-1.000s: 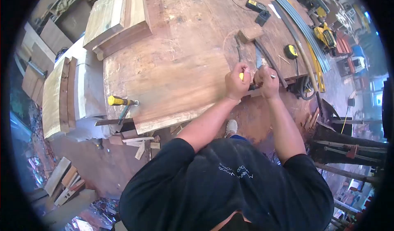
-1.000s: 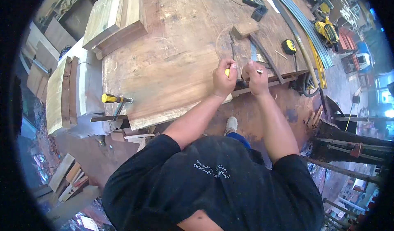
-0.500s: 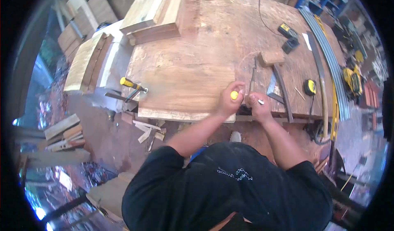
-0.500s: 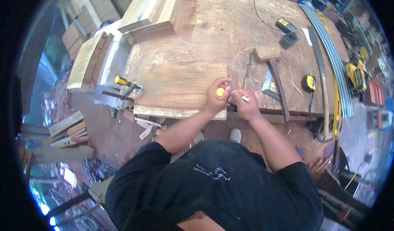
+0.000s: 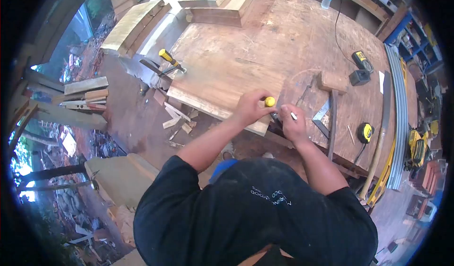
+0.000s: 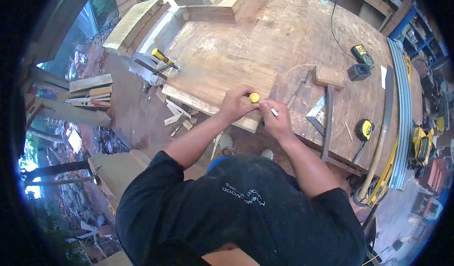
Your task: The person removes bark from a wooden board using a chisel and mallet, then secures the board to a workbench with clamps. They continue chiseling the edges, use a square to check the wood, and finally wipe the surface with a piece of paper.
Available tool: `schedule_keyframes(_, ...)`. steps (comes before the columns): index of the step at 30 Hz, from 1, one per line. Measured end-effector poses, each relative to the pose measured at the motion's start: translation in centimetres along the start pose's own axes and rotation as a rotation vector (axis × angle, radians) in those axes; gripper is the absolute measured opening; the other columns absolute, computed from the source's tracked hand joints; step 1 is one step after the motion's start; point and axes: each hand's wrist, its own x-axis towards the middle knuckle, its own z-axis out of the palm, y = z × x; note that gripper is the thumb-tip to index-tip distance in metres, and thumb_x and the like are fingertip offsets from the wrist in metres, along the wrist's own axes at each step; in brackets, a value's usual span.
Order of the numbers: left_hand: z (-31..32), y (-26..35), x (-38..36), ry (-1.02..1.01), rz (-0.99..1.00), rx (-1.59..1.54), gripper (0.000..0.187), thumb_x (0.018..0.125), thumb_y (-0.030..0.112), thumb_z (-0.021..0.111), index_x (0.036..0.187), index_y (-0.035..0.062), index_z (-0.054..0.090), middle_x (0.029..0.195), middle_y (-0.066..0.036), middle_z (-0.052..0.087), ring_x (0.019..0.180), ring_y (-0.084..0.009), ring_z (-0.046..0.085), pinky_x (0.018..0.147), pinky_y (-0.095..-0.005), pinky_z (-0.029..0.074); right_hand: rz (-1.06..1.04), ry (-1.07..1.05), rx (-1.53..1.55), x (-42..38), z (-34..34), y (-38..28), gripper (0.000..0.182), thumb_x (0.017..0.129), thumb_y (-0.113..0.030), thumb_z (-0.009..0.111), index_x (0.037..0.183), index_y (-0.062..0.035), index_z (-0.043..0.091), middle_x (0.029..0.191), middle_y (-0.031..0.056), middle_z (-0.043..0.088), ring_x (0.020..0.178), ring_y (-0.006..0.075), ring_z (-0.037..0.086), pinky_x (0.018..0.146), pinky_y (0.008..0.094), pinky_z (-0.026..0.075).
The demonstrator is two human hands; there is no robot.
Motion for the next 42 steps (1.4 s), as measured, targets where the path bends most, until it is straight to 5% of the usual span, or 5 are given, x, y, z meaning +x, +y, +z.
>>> schedule_keyframes(6,1.6,0.7,-0.5,0.366,-0.076,-0.317,0.041,0.071,0.02,0.08,0.105,0.0069,0.06,0.098,-0.008,0.066,0.087,-0.0245,0.065,0.078,-0.0348,0.051,0.003,0.007,-0.003,0.0,-0.1,-0.7,0.044,0.098,-0.036,0.048,0.073,-0.0007,0.055,0.061,0.0016,0.046,0.061,0.0102,0.042,0.055,0.0297,0.036)
schedule_keyframes(14,-1.6,3.7,0.5,-0.021,-0.368,0.176,0.046,0.075,0.014,0.076,0.115,0.006,0.055,0.103,-0.013,0.064,0.099,-0.0268,0.062,0.081,-0.0354,0.05,0.026,0.034,-0.086,-0.4,0.6,-0.8,0.05,0.099,-0.041,0.044,0.069,-0.0024,0.05,0.06,0.0,0.042,0.059,0.0097,0.039,0.053,0.0298,0.033)
schedule_keyframes(18,-1.1,1.4,-0.5,0.122,0.126,-0.057,0.033,0.076,0.013,0.074,0.102,0.0052,0.055,0.095,-0.011,0.062,0.089,-0.0282,0.062,0.075,-0.0368,0.049,0.015,0.192,-0.077,-0.7,1.1,-1.6,0.051,0.1,-0.041,0.041,0.065,-0.005,0.046,0.06,-0.0025,0.041,0.058,0.0093,0.038,0.052,0.0282,0.031)
schedule_keyframes(26,-2.0,2.6,-0.1,-0.025,-0.266,0.099,0.041,0.08,0.01,0.068,0.12,0.0095,0.058,0.11,-0.014,0.062,0.105,-0.0284,0.06,0.09,-0.0379,0.047,-0.026,0.069,-0.034,-0.8,2.2,-1.5,0.049,0.101,-0.037,0.041,0.065,-0.0055,0.045,0.06,-0.0028,0.039,0.056,0.0078,0.036,0.05,0.0273,0.028)
schedule_keyframes(42,-2.6,0.8,-3.7,-0.015,0.148,-0.1,0.037,0.068,0.03,0.08,0.089,0.0078,0.06,0.089,-0.008,0.063,0.085,-0.0286,0.062,0.072,-0.0372,0.049,-0.011,-0.08,-0.043,-2.5,1.0,-1.1,0.048,0.099,-0.035,0.046,0.065,-0.0016,0.045,0.06,0.0007,0.041,0.058,0.0104,0.04,0.053,0.0285,0.033)
